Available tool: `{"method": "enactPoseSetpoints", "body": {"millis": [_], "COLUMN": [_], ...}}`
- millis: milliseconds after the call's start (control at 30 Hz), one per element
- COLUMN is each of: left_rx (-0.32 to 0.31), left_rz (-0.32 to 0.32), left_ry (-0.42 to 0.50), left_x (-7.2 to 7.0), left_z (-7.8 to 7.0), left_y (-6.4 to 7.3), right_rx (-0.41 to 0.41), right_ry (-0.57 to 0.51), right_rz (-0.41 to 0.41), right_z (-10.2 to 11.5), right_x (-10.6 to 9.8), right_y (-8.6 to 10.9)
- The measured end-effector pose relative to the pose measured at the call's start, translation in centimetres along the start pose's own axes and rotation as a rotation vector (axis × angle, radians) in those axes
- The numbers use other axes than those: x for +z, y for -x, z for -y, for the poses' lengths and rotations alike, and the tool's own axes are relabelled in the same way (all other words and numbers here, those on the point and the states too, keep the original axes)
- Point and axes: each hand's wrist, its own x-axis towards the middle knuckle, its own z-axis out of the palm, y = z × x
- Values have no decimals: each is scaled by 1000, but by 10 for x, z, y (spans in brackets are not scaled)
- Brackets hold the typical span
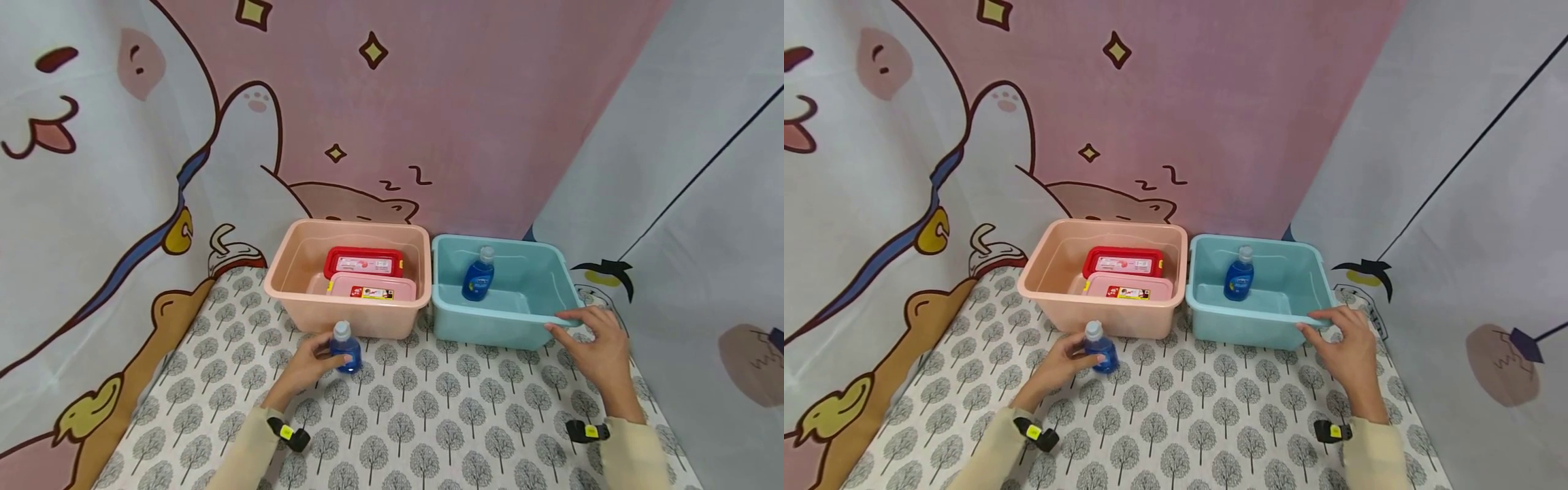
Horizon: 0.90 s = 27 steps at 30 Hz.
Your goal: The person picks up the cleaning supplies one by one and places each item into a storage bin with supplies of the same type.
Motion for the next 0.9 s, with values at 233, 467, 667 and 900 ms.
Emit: {"method": "enactPoseSetpoints", "body": {"millis": [233, 467, 667, 900], "left_rx": [0, -22, -28, -1], "left_rz": [-11, -26, -26, -13], "left_ry": [0, -2, 5, 8], "left_x": [1, 2, 2, 2], "left_z": [-1, 0, -1, -4], "left_y": [-1, 0, 1, -1], "right_rx": [15, 8, 8, 12], "right_ry": [-9, -9, -14, -15], "right_rz": [4, 1, 6, 8], "right_z": [1, -1, -1, 0], "right_x": [-1, 0, 1, 0], "right_y": [0, 0, 0, 0]}}
